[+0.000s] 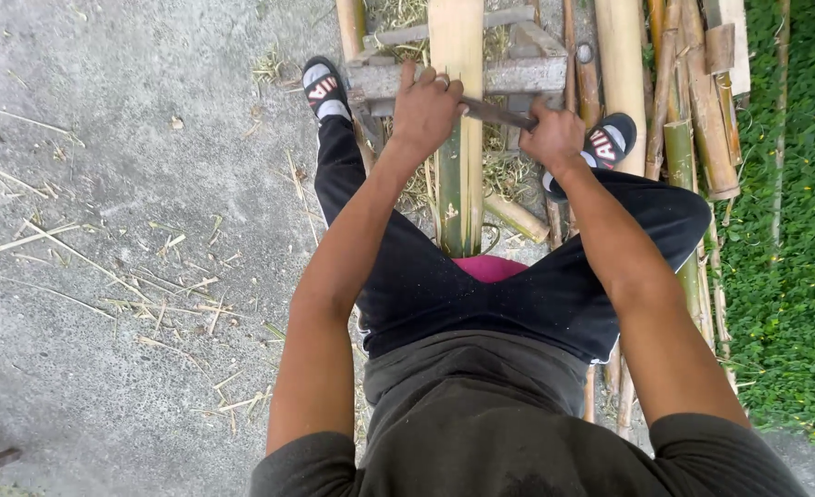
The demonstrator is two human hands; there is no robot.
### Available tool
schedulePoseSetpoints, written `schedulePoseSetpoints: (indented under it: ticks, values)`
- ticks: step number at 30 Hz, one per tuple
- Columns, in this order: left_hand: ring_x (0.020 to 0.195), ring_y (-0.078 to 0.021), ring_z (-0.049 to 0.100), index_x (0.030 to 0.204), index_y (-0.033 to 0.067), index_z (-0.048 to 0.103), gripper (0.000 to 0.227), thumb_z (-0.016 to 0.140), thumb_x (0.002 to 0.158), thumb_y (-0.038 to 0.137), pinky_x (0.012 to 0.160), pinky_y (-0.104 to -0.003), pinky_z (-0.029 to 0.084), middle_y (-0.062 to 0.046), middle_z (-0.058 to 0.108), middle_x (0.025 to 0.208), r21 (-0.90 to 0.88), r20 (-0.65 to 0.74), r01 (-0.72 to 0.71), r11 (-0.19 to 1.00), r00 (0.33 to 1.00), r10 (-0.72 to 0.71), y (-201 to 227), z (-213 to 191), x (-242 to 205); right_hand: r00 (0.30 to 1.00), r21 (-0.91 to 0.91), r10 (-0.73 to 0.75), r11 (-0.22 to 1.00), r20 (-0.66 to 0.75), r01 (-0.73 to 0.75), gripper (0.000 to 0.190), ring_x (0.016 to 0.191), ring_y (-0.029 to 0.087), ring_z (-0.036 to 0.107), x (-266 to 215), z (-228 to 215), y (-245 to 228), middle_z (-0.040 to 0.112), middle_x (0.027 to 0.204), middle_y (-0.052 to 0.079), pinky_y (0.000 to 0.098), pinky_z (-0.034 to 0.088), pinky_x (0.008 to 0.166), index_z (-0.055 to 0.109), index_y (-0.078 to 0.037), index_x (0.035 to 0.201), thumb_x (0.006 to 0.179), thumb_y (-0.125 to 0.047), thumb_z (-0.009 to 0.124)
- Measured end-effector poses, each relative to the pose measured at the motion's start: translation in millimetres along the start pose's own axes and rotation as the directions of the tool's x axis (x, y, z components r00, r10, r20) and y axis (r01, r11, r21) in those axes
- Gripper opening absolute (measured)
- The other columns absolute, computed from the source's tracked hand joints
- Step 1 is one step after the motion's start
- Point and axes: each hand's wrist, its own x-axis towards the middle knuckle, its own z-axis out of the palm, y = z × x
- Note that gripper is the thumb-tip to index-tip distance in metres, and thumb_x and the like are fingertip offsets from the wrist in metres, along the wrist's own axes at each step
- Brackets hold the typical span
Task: The recorder uses a large knife to scrape the outer layer of a bamboo pole while sitting on a pile of other poles.
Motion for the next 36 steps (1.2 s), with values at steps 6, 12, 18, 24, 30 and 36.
schedulePoseSetpoints:
  ticks: [6,12,18,24,30,36]
  values:
    - [0.104,-0.0274,0.063,0.106,0.0081,0.072,0.032,0.071,0.091,0.037,0.103,-0.053,0.033,-0.009,0.073,0.095,-0.082,-0.07,0.036,0.996,0.997,-0.042,28.6,9.5,-57.7,0.992,-0.005,-0.031,0.999,0.122,0.032,0.025,0.081,0.04,0.072,-37.5,-10.6,-1.4,0.073,0.083,0.019,0.0517,0.054,0.079,0.073,-0.014,0.101,0.079,-0.027,0.076]
    - [0.1,-0.0279,0.066,0.1,0.0075,0.072,0.029,0.069,0.095,0.036,0.104,-0.052,0.035,-0.01,0.073,0.093,-0.124,0.005,0.108,0.986,0.994,-0.108,76.7,13.2,-127.7,0.976,0.003,-0.141,0.99,0.169,0.142,0.019,0.076,0.04,0.072,-111.6,7.6,13.6,0.072,0.08,0.016,0.0522,0.056,0.076,0.07,-0.013,0.097,0.084,-0.027,0.074]
    - [0.101,-0.0303,0.067,0.101,0.0084,0.072,0.031,0.068,0.096,0.038,0.106,-0.054,0.036,-0.013,0.074,0.096,-0.151,0.334,0.377,0.914,0.889,-0.312,121.0,15.2,-194.5,0.849,-0.005,-0.259,0.956,0.46,0.295,0.023,0.072,0.04,0.072,-150.3,2.3,2.9,0.073,0.075,0.016,0.0533,0.057,0.069,0.07,-0.017,0.094,0.073,-0.026,0.073]
    - [0.099,-0.0307,0.068,0.096,0.0103,0.071,0.028,0.07,0.089,0.037,0.102,-0.059,0.035,-0.01,0.075,0.095,-0.095,-0.091,0.182,0.979,0.977,-0.19,67.8,21.4,-95.6,0.978,-0.028,-0.071,0.997,0.197,0.078,0.018,0.081,0.039,0.072,-61.4,-13.9,6.7,0.074,0.083,0.016,0.0521,0.057,0.074,0.07,-0.014,0.095,0.079,-0.023,0.072]
    - [0.094,-0.0285,0.067,0.095,0.0094,0.071,0.028,0.072,0.092,0.037,0.104,-0.053,0.037,-0.011,0.074,0.089,-0.068,-0.04,0.077,0.995,0.996,-0.08,34.0,1.3,-66.7,0.992,-0.03,-0.065,0.997,0.109,0.069,0.018,0.078,0.039,0.072,-42.1,-17.9,-3.6,0.072,0.079,0.017,0.0521,0.055,0.075,0.071,-0.014,0.095,0.079,-0.021,0.073]
    - [0.093,-0.0276,0.067,0.095,0.0093,0.07,0.028,0.071,0.093,0.037,0.104,-0.051,0.037,-0.01,0.073,0.087,-0.094,-0.056,0.057,0.994,0.997,-0.062,67.7,15.2,-133.5,0.981,-0.035,-0.165,0.985,0.107,0.169,0.021,0.077,0.039,0.072,-116.5,-7.2,3.3,0.073,0.084,0.016,0.0514,0.056,0.07,0.068,-0.012,0.095,0.08,-0.025,0.076]
